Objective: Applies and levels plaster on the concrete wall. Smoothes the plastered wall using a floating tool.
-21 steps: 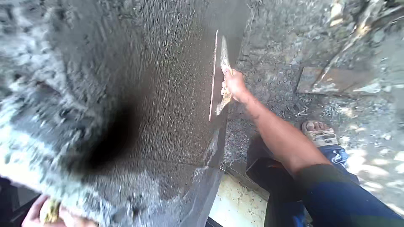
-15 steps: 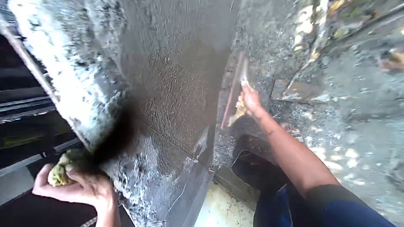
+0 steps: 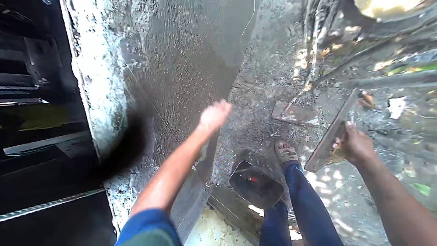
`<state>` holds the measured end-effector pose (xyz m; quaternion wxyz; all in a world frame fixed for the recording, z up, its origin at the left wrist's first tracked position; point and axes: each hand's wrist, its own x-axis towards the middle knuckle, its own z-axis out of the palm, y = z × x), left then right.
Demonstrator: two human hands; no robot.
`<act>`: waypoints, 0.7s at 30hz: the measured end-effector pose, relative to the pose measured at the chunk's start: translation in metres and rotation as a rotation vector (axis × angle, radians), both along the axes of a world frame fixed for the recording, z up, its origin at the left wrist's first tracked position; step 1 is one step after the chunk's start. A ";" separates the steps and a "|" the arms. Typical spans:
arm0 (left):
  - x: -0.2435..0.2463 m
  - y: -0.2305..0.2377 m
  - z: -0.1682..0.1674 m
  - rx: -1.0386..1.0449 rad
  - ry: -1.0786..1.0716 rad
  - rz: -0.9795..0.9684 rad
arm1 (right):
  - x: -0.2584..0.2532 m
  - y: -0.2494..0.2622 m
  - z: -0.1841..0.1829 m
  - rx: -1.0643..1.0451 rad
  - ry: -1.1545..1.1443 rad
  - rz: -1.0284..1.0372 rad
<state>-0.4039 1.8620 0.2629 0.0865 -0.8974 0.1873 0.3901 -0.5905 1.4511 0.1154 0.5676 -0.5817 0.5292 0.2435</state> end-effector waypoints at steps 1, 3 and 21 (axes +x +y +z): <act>0.017 0.020 -0.021 0.076 -0.061 -0.002 | -0.006 -0.001 0.000 0.009 0.003 -0.008; 0.039 0.046 -0.050 0.126 -0.199 -0.033 | -0.010 -0.004 -0.001 0.014 -0.002 -0.004; -0.017 0.183 0.242 -0.178 -1.125 0.646 | 0.122 0.429 0.085 0.466 -0.496 0.239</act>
